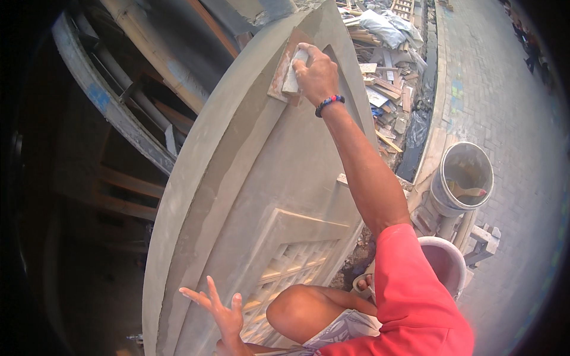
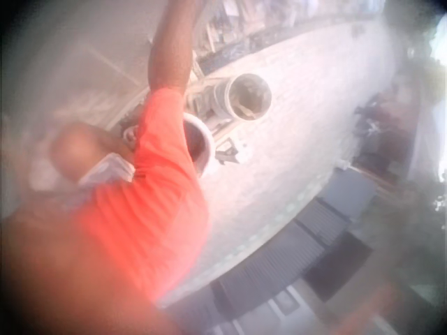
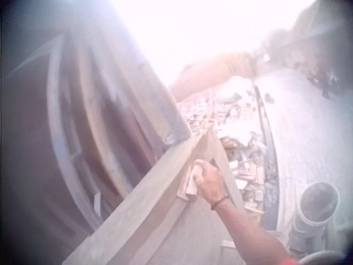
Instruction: The person smooths a large vertical plastered panel using a rectangular trowel. They repeatedly dip the trowel into a bucket of water and wipe it on the panel's surface to achieve a smooth finish.
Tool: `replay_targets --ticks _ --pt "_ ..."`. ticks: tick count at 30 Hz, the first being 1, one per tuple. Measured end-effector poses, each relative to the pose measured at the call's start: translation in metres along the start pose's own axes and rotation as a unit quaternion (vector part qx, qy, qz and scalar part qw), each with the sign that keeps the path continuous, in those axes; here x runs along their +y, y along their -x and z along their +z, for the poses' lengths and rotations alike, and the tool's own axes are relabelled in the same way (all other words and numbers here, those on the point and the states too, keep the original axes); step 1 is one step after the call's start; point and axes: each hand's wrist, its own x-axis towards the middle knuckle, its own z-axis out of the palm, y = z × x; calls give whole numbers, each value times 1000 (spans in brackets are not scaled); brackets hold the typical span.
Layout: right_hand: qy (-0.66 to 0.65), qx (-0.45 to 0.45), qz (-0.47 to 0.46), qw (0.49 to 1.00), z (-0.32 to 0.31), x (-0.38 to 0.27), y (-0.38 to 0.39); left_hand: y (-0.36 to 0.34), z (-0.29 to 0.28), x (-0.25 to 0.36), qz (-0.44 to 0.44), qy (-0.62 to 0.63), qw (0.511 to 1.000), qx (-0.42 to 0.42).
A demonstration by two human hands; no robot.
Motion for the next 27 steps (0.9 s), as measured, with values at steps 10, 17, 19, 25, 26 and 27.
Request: replay_targets --ticks 10,17,19,25,26,27 --pt "-62 -17 4 998 -25 -40 19 -1 -1 0 -12 -19 1000 6" --pt "37 -22 -86 995 3 17 109 -6 0 9 -19 2 1000 5" --pt "-10 -25 18 999 -16 25 105 -3 -2 8 -18 3 1000 7" --pt "-41 -35 20 998 -6 -78 67 -1 -3 5 -6 4 1000 17" --pt "-18 -53 4 998 -1 -85 67 -1 -4 5 -9 9 1000 18" --pt "0 -34 -24 999 6 -74 73 -1 -5 5 -13 15 1000 19"
